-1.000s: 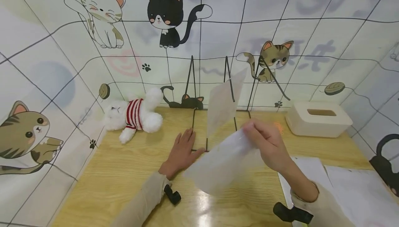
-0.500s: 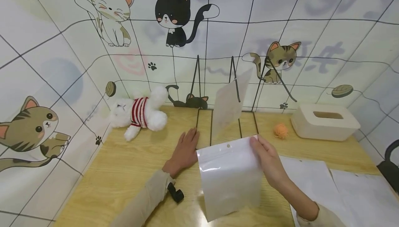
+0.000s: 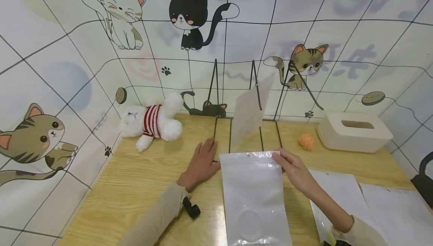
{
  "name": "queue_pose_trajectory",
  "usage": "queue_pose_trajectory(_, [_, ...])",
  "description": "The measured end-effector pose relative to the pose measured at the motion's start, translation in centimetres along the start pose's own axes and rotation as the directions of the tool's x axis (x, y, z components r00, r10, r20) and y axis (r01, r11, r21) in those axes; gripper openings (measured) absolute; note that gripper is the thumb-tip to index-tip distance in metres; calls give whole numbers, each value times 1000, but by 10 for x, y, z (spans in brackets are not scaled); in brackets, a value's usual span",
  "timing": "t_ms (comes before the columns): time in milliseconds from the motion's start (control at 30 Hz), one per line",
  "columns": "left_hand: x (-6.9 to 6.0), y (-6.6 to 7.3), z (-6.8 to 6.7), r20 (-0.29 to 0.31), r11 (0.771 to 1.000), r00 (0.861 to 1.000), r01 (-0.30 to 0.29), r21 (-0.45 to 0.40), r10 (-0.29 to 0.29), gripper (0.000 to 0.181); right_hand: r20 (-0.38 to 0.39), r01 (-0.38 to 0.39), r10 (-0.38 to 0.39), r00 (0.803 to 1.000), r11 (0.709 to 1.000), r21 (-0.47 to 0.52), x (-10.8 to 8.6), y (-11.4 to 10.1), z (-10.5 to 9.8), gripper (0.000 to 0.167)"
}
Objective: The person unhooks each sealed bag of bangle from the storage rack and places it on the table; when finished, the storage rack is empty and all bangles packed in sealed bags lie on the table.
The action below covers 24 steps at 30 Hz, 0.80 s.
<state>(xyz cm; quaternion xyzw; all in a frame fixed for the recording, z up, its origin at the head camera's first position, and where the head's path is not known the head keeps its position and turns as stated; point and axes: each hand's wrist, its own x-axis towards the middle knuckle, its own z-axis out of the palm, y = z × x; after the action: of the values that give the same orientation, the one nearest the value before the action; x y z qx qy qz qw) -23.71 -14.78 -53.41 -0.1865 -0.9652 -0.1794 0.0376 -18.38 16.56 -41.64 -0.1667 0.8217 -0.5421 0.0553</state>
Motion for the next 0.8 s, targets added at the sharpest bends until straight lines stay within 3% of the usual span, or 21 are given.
queue_pose_trajectory(233, [0,1,1,-9,1000,1000,22,-16,-23,86,57,33,-26,998,992,-121,1,18,-13,24])
queue_pose_trajectory(533, [-1,2,0,2,999,1000,27,-20,-27,86,93,5,15,996,977,-212,-2,38,-28,23])
queue_pose_trajectory(667, [-1,3,-1,-1,999,1000,22,-36,-22,85,88,30,-5,996,957,-289,-6,47,-30,23])
queue_pose_trajectory(800, [-1,4,-2,-1,999,1000,23,-40,-23,85,97,87,-52,994,912,-400,-8,56,-34,24])
